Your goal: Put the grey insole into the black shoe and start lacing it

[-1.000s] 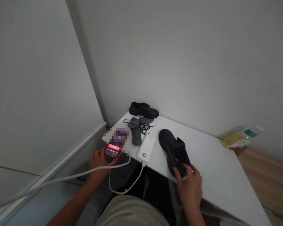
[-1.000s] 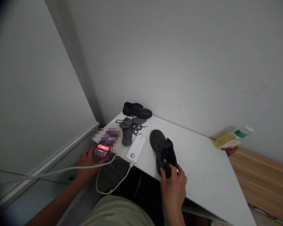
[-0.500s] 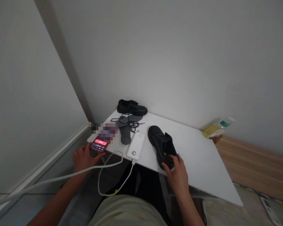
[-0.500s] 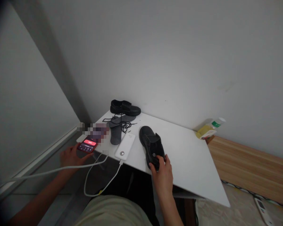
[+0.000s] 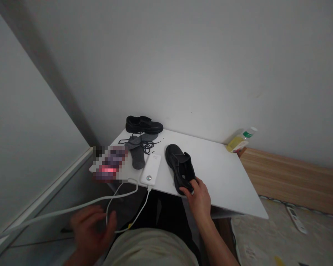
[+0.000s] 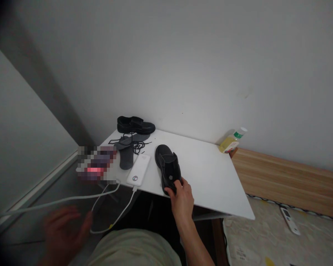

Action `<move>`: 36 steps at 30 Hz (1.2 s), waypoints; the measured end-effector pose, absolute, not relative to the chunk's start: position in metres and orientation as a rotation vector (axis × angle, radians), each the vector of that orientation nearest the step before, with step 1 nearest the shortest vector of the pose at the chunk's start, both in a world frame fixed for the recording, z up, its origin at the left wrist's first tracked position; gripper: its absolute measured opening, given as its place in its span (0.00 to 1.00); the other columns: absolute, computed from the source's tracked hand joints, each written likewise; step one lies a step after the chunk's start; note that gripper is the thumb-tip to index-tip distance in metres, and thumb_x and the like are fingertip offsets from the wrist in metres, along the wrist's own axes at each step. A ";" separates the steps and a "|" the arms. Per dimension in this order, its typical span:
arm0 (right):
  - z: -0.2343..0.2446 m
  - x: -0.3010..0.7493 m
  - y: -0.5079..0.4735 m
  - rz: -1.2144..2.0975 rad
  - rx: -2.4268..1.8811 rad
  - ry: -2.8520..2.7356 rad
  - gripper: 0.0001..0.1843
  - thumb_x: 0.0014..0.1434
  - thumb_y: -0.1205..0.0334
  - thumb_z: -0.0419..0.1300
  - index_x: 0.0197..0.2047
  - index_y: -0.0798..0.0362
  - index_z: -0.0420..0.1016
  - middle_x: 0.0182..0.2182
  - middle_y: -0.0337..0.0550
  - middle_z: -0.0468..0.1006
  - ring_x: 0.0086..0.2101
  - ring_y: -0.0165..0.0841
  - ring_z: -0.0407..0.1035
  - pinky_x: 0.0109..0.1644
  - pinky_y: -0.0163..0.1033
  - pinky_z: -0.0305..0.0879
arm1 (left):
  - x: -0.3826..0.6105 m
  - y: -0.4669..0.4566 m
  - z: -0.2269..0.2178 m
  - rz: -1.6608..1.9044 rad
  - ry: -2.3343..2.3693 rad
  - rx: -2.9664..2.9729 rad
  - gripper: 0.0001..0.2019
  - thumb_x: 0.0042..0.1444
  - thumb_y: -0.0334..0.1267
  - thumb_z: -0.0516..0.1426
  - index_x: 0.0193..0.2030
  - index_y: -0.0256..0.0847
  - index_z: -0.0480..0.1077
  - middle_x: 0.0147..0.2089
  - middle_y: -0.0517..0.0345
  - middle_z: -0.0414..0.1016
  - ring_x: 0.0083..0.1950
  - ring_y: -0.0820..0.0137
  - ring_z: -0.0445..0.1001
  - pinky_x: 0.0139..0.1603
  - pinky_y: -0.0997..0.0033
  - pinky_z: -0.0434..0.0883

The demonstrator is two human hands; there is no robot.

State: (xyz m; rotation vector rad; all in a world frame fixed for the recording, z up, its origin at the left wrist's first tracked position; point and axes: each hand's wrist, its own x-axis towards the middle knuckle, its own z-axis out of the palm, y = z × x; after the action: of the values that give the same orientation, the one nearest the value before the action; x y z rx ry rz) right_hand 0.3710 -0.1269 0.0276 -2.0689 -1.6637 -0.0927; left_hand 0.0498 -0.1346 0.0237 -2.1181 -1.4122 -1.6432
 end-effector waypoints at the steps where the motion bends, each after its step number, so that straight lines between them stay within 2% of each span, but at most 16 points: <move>1: 0.028 0.369 -0.128 -0.093 -2.074 -1.656 0.14 0.54 0.50 0.61 0.38 0.51 0.70 0.46 0.48 0.71 0.43 0.41 0.66 0.42 0.42 0.64 | 0.068 -0.137 0.033 -1.586 -1.265 -2.237 0.09 0.48 0.29 0.61 0.34 0.42 0.65 0.35 0.59 0.66 0.38 0.68 0.67 0.39 0.64 0.68; 3: 0.031 0.363 -0.129 -0.090 -2.081 -1.643 0.14 0.54 0.50 0.61 0.38 0.52 0.70 0.45 0.48 0.71 0.43 0.41 0.66 0.42 0.42 0.64 | 0.109 -0.133 0.050 -1.349 -1.116 -2.593 0.08 0.52 0.29 0.57 0.39 0.43 0.67 0.39 0.57 0.69 0.44 0.67 0.68 0.45 0.64 0.69; 7: 0.036 0.351 -0.130 -0.093 -2.055 -1.626 0.14 0.56 0.51 0.60 0.39 0.52 0.70 0.45 0.49 0.70 0.43 0.41 0.65 0.43 0.43 0.64 | 0.169 -0.099 0.055 -0.797 -1.382 -2.691 0.18 0.53 0.36 0.58 0.51 0.43 0.68 0.54 0.50 0.68 0.58 0.53 0.61 0.58 0.48 0.60; 9: 0.037 0.346 -0.131 -0.093 -2.042 -1.615 0.14 0.56 0.51 0.60 0.39 0.52 0.70 0.45 0.50 0.70 0.43 0.42 0.65 0.43 0.44 0.64 | 0.180 -0.082 0.045 -0.640 -1.544 -2.618 0.21 0.53 0.36 0.57 0.55 0.41 0.67 0.58 0.47 0.65 0.62 0.49 0.56 0.61 0.42 0.54; 11: 0.037 0.343 -0.133 -0.085 -2.031 -1.606 0.13 0.56 0.51 0.60 0.39 0.52 0.70 0.46 0.50 0.69 0.43 0.42 0.65 0.43 0.44 0.65 | 0.181 -0.070 0.034 -0.558 -1.650 -2.574 0.21 0.54 0.34 0.55 0.57 0.41 0.65 0.60 0.46 0.63 0.63 0.49 0.54 0.61 0.43 0.54; 16: 0.031 0.338 -0.135 -0.079 -2.001 -1.591 0.13 0.56 0.52 0.60 0.40 0.52 0.71 0.46 0.51 0.68 0.44 0.42 0.64 0.43 0.45 0.66 | 0.176 -0.063 0.022 -0.476 -1.777 -2.565 0.24 0.56 0.30 0.52 0.61 0.41 0.62 0.63 0.44 0.58 0.63 0.51 0.55 0.56 0.51 0.61; 21: 0.027 0.335 -0.133 -0.097 -1.980 -1.600 0.13 0.55 0.53 0.61 0.41 0.52 0.71 0.48 0.52 0.66 0.45 0.43 0.62 0.43 0.47 0.67 | 0.178 -0.062 0.026 -0.431 -1.838 -2.548 0.27 0.55 0.29 0.53 0.63 0.39 0.58 0.65 0.41 0.54 0.62 0.51 0.55 0.56 0.51 0.60; 28: 0.032 0.319 -0.123 -0.177 -1.891 -1.603 0.12 0.55 0.53 0.61 0.39 0.51 0.73 0.54 0.52 0.61 0.46 0.43 0.60 0.44 0.48 0.66 | 0.171 -0.057 0.022 -0.424 -1.825 -2.542 0.28 0.54 0.29 0.53 0.63 0.40 0.57 0.66 0.44 0.53 0.62 0.53 0.55 0.57 0.53 0.59; 36: 0.028 0.311 -0.120 -0.212 -1.860 -1.642 0.12 0.57 0.51 0.58 0.36 0.51 0.73 0.52 0.51 0.62 0.44 0.43 0.59 0.43 0.48 0.66 | 0.162 -0.048 0.016 -0.481 -1.792 -2.525 0.27 0.54 0.28 0.51 0.63 0.40 0.58 0.66 0.42 0.55 0.63 0.53 0.56 0.59 0.51 0.59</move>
State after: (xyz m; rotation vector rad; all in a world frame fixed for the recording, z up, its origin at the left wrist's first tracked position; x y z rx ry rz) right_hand 0.3110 -0.1196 0.0281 -1.8601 -1.6415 -0.2124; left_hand 0.1624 -0.0477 0.0155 -2.5246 -1.7925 -0.4811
